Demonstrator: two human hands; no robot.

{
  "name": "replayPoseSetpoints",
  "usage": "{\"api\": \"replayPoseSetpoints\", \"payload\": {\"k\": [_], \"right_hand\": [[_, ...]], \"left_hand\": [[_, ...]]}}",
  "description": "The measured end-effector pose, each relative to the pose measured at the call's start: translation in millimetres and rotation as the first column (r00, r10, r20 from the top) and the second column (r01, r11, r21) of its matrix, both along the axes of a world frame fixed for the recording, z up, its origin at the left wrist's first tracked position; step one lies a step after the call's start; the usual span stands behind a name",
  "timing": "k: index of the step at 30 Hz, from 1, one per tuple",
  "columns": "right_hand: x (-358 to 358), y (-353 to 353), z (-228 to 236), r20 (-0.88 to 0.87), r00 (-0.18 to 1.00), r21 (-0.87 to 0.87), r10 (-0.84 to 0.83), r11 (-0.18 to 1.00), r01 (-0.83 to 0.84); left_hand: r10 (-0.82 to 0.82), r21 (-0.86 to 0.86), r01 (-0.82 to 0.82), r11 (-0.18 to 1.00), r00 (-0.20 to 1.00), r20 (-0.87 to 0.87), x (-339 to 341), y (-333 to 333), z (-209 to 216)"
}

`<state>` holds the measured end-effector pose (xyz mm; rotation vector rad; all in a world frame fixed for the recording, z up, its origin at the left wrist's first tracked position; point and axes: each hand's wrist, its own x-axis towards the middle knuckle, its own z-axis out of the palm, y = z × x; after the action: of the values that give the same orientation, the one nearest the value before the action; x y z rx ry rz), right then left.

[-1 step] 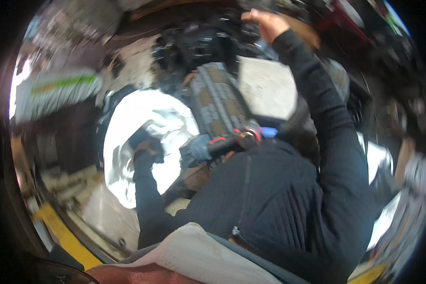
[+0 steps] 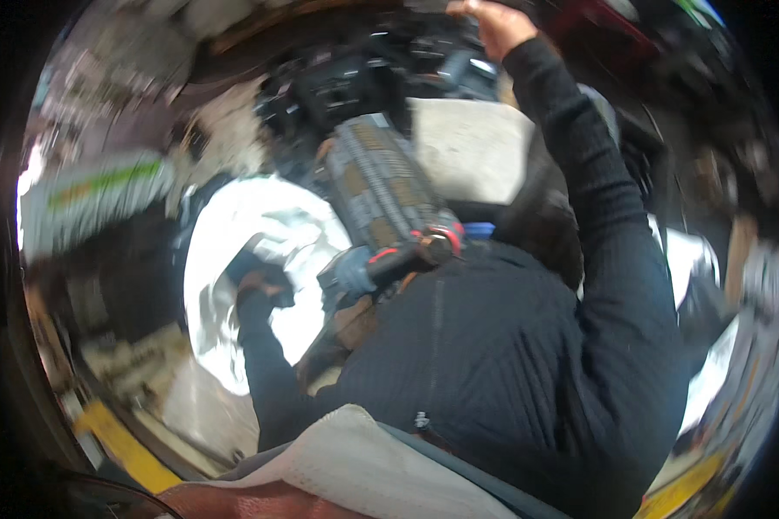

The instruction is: The person uses a cordless drill to make holes in black plastic parts. They pick up each part, position it, drill a hole, and place it aside, repeating this process for several items.

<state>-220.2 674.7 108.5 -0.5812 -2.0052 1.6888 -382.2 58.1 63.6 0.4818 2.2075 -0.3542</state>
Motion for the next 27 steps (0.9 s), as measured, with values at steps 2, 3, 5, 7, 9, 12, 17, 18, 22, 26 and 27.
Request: {"api": "replayPoseSetpoints", "payload": {"k": [2, 3, 5, 7, 9, 12, 17, 18, 22, 26, 27], "right_hand": [[114.2, 97.7, 18.4, -0.065, 0.975, -0.334, -0.214, 0.925, 0.181], [148.2, 120.2, 32.0, -0.159, 0.968, -0.656, -0.195, 0.754, 0.044], [230.0, 146.4, 11.1, 0.078, 0.768, -0.574, -0.636, 0.601, 0.556], [315.3, 148.0, -44.9, 0.215, 0.572, -0.53, -0.792, 0.397, 0.749], [370.4, 176.3, -141.7, 0.239, 0.188, -0.307, -0.953, 0.109, 0.945], [457.8, 174.6, -209.2, 0.734, -0.069, 0.242, -0.676, 0.166, 0.956], [391.4, 138.7, -261.4, 0.91, -0.146, 0.34, -0.387, 0.499, 0.797], [408.3, 142.8, -261.4, 0.917, -0.163, 0.356, -0.365, 0.562, 0.747], [391.7, 134.8, -229.0, 0.873, -0.167, 0.463, -0.459, 0.668, 0.583], [373.1, 138.0, -262.3, 0.953, -0.147, 0.301, -0.263, 0.857, 0.418], [362.8, 145.5, -253.1, 0.952, -0.126, 0.307, -0.28, 0.883, 0.356]], "left_hand": [[-0.121, -0.087, 0.108, 0.99, 0.978, -0.168, -6.8, 0.1, -34.6], [0.047, 0.008, -0.047, 0.999, 0.996, -0.076, -7.4, -15.7, -20.9], [-0.055, 0.088, 0.07, 0.994, 0.986, -0.158, -10.9, -31.5, -29.7], [-0.087, 0.037, 0.135, 0.99, 0.801, -0.592, -15.2, -62.6, -71.3], [0.055, 0.011, -0.06, 0.998, 0.819, -0.571, 50.0, -17.0, -48.9], [0.012, -0.004, -0.019, 1.0, 0.782, -0.624, 42.8, -21.3, -96.4], [0.077, -0.119, -0.179, 0.977, 0.808, -0.585, -17.8, -54.0, -101.7], [0.105, -0.151, -0.214, 0.965, 0.845, -0.525, 1.9, -30.3, -106.1], [0.116, -0.154, -0.287, 0.946, 0.74, -0.663, 65.2, -9.2, -96.0], [-0.106, -0.313, -0.1, 0.944, 0.808, -0.579, 54.4, -76.3, -73.1], [-0.168, -0.39, -0.088, 0.917, 0.799, -0.577, 69.0, -58.4, -64.1]]}}
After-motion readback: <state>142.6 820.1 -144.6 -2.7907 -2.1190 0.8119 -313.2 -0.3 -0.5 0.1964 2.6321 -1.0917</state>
